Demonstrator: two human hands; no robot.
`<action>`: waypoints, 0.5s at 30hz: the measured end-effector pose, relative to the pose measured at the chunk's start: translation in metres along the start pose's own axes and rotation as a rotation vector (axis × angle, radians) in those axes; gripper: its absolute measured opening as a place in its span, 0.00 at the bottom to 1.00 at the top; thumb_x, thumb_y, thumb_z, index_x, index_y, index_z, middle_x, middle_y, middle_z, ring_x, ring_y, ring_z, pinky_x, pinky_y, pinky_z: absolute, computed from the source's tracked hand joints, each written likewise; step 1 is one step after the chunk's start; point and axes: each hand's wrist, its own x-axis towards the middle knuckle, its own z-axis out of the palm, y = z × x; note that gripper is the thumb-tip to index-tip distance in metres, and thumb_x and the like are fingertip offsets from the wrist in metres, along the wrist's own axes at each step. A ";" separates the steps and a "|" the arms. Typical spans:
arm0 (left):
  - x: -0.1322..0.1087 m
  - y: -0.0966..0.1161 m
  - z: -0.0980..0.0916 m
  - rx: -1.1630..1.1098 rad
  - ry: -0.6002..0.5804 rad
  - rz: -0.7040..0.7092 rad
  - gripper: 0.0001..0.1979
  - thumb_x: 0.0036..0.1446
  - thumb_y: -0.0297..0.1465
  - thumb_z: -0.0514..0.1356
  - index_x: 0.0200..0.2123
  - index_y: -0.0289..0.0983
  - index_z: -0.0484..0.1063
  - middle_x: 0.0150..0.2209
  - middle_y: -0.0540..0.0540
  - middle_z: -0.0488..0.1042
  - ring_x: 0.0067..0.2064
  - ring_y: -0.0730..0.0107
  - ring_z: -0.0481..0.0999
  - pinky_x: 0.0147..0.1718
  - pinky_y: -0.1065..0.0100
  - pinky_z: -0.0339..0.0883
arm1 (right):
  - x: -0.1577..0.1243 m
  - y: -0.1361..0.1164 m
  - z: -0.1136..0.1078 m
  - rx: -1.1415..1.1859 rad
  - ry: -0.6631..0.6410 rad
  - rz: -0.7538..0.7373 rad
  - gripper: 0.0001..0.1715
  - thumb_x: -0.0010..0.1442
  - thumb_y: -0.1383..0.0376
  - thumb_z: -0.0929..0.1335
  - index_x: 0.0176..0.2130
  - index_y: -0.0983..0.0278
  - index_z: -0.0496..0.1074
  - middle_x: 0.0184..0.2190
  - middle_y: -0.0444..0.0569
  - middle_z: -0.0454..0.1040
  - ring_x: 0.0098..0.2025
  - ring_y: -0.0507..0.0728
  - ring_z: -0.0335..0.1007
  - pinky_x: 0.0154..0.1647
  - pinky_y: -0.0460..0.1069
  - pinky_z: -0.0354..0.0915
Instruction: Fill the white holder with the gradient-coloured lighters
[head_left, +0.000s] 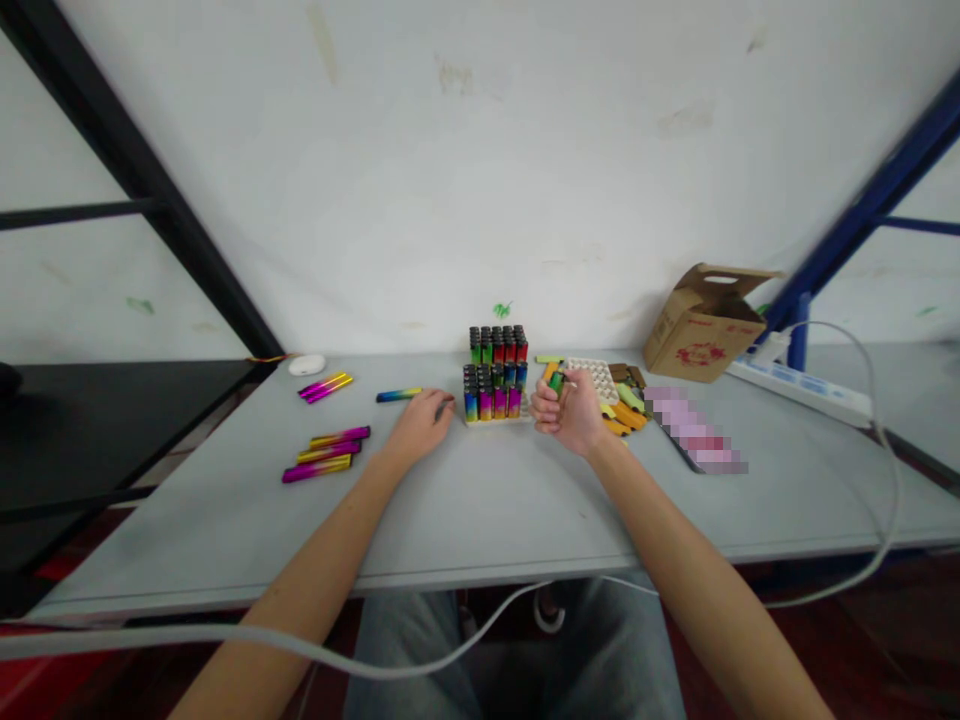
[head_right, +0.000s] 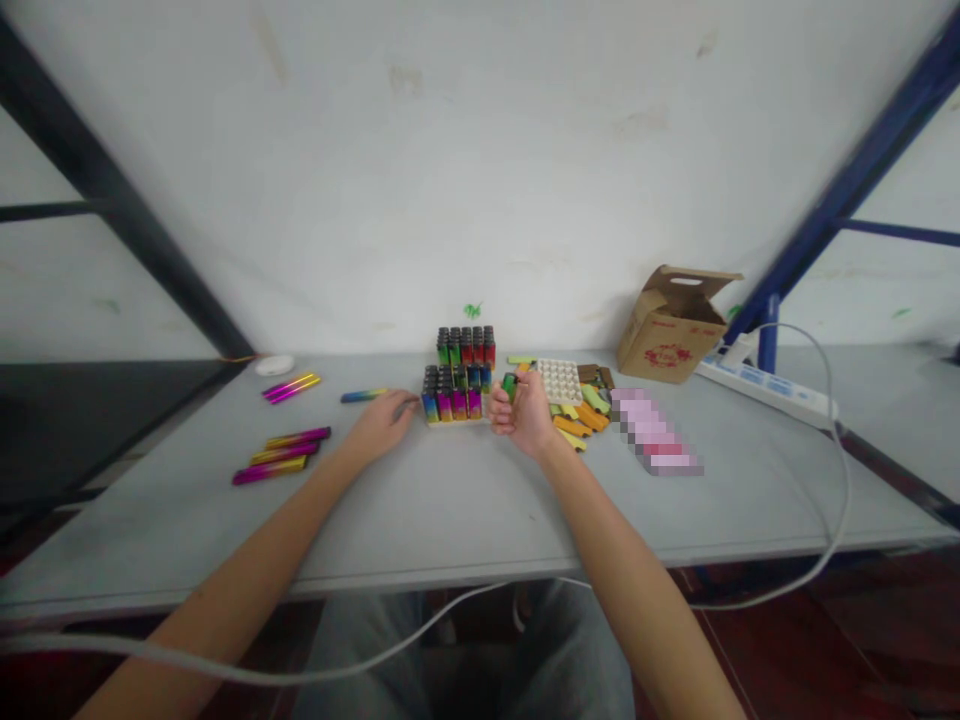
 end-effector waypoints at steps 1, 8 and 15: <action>0.000 0.000 0.000 -0.002 -0.002 0.003 0.16 0.62 0.33 0.47 0.41 0.33 0.73 0.42 0.39 0.75 0.48 0.57 0.72 0.53 0.56 0.64 | 0.000 0.000 0.001 -0.009 0.009 0.001 0.21 0.55 0.49 0.56 0.22 0.61 0.50 0.18 0.37 0.43 0.18 0.48 0.36 0.15 0.42 0.39; 0.000 0.000 0.000 -0.012 -0.015 0.004 0.16 0.63 0.33 0.47 0.41 0.34 0.73 0.43 0.40 0.75 0.48 0.58 0.72 0.53 0.56 0.64 | 0.001 0.000 0.005 -0.046 0.066 -0.031 0.17 0.56 0.53 0.56 0.23 0.61 0.51 0.18 0.37 0.43 0.17 0.48 0.37 0.15 0.42 0.38; -0.001 0.001 0.000 -0.009 -0.013 0.013 0.16 0.63 0.34 0.47 0.40 0.35 0.74 0.43 0.40 0.74 0.48 0.58 0.71 0.53 0.57 0.64 | 0.002 0.002 0.005 -0.114 0.096 -0.014 0.16 0.57 0.52 0.55 0.25 0.60 0.52 0.18 0.37 0.45 0.18 0.48 0.37 0.15 0.42 0.37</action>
